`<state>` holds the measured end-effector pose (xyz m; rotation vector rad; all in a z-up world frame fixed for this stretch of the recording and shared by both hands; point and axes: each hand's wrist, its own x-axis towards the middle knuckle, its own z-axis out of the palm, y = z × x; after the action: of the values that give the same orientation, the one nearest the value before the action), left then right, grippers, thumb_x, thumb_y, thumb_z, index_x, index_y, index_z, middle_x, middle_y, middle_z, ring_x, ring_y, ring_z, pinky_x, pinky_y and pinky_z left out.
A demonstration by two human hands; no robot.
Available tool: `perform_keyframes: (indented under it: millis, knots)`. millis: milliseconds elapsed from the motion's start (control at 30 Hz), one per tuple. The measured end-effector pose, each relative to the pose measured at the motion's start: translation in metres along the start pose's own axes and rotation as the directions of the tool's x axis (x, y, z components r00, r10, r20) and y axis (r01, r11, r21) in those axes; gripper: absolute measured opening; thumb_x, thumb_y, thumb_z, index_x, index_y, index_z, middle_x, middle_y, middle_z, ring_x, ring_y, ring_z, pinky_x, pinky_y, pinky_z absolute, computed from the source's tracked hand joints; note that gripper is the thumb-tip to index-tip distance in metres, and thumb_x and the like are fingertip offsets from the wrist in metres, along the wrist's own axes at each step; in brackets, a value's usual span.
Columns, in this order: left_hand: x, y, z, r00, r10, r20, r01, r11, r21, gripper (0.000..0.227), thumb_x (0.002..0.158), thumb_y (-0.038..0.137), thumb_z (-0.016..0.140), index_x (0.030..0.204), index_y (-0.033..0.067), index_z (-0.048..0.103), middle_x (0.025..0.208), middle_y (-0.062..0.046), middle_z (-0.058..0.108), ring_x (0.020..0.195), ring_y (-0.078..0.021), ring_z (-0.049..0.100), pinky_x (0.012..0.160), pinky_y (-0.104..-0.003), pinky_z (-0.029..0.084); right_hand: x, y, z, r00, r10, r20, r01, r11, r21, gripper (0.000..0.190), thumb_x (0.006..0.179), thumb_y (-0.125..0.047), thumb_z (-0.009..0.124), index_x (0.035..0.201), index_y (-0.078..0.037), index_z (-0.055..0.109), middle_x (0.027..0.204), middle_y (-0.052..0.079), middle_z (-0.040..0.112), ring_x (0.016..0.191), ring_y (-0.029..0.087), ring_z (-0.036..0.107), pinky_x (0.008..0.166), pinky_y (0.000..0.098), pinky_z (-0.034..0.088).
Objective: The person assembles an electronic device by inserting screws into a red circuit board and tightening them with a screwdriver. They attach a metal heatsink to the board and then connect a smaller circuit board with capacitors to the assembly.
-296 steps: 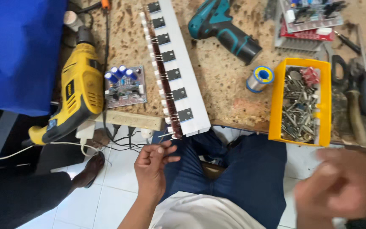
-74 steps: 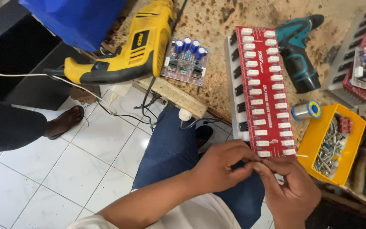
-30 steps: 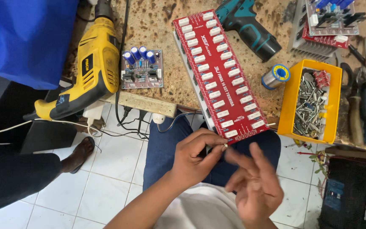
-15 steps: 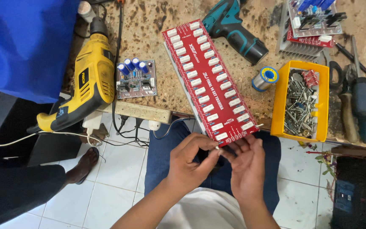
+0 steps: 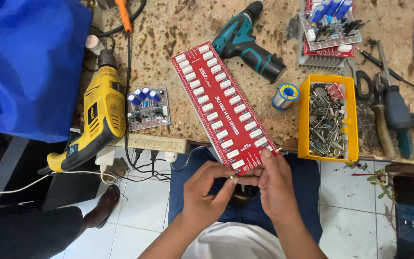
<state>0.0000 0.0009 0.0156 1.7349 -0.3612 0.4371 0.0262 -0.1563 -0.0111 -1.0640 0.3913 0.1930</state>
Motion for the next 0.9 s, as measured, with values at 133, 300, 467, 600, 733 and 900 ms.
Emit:
perform_keyframes:
  millis: [133,300,467,600,733,900]
  knots:
    - [0.002,0.013,-0.005,1.0,0.014,0.023,-0.015,1.0,0.009,0.007,0.097,0.01,0.068,0.102,0.0052,0.065,0.095,-0.01,0.071,0.083,-0.0215,0.069,0.076,-0.03,0.056,-0.007,0.007,-0.001,0.997,0.026,-0.07,-0.025,0.999,0.021,0.053,0.093,-0.039,0.053,0.124,0.004,0.059,0.092,0.025,0.074,0.073,0.036,0.074,0.059,0.0543,0.065]
    - [0.011,0.038,-0.018,0.999,0.049,-0.009,-0.048,0.993,0.107,0.008,0.093,0.007,0.07,0.098,0.0049,0.064,0.09,-0.01,0.071,0.078,-0.0208,0.069,0.069,-0.03,0.058,-0.024,0.023,0.001,0.977,0.051,0.209,-0.109,0.955,0.276,0.054,0.099,-0.047,0.049,0.124,-0.001,0.06,0.097,0.024,0.076,0.076,0.032,0.074,0.059,0.0463,0.064]
    - [0.019,0.057,-0.037,0.985,0.172,0.031,-0.172,0.924,0.341,0.008,0.093,0.016,0.067,0.096,0.0085,0.066,0.087,-0.003,0.067,0.076,-0.0198,0.063,0.078,-0.035,0.045,-0.05,0.042,0.031,0.962,0.149,0.23,-0.247,0.836,0.491,0.062,0.095,-0.05,0.052,0.136,-0.003,0.054,0.121,0.019,0.067,0.1,0.031,0.064,0.076,0.0459,0.053]
    - [0.005,0.06,-0.047,0.982,0.17,0.087,-0.191,0.863,0.468,0.009,0.091,0.023,0.069,0.093,0.0142,0.072,0.088,0.0,0.068,0.08,-0.0174,0.062,0.105,-0.048,0.043,-0.059,0.092,0.023,0.925,0.128,0.359,-0.374,0.481,0.793,0.058,0.092,-0.036,0.068,0.139,-0.004,0.056,0.129,0.011,0.066,0.108,0.017,0.064,0.091,0.0262,0.051]
    - [-0.004,0.061,-0.047,0.974,0.168,0.151,-0.22,0.861,0.458,0.018,0.098,0.025,0.059,0.095,0.0134,0.073,0.091,-0.003,0.069,0.084,-0.0217,0.061,0.11,-0.058,0.038,-0.1,-0.023,0.134,0.398,-0.225,0.889,-0.331,-0.939,-0.09,0.04,0.069,0.027,0.067,0.067,-0.01,0.052,0.057,0.003,0.053,0.05,0.011,0.058,0.051,0.0205,0.049]
    - [-0.016,0.046,-0.032,0.935,0.295,0.198,-0.354,0.823,0.444,0.009,0.099,0.015,0.067,0.104,0.0089,0.073,0.101,-0.008,0.064,0.091,-0.0272,0.059,0.108,-0.07,0.04,-0.081,0.053,0.071,0.588,0.033,0.808,-0.554,-0.711,0.432,0.031,0.082,0.003,0.072,0.103,-0.012,0.054,0.081,-0.002,0.051,0.076,0.006,0.059,0.069,0.0149,0.05]
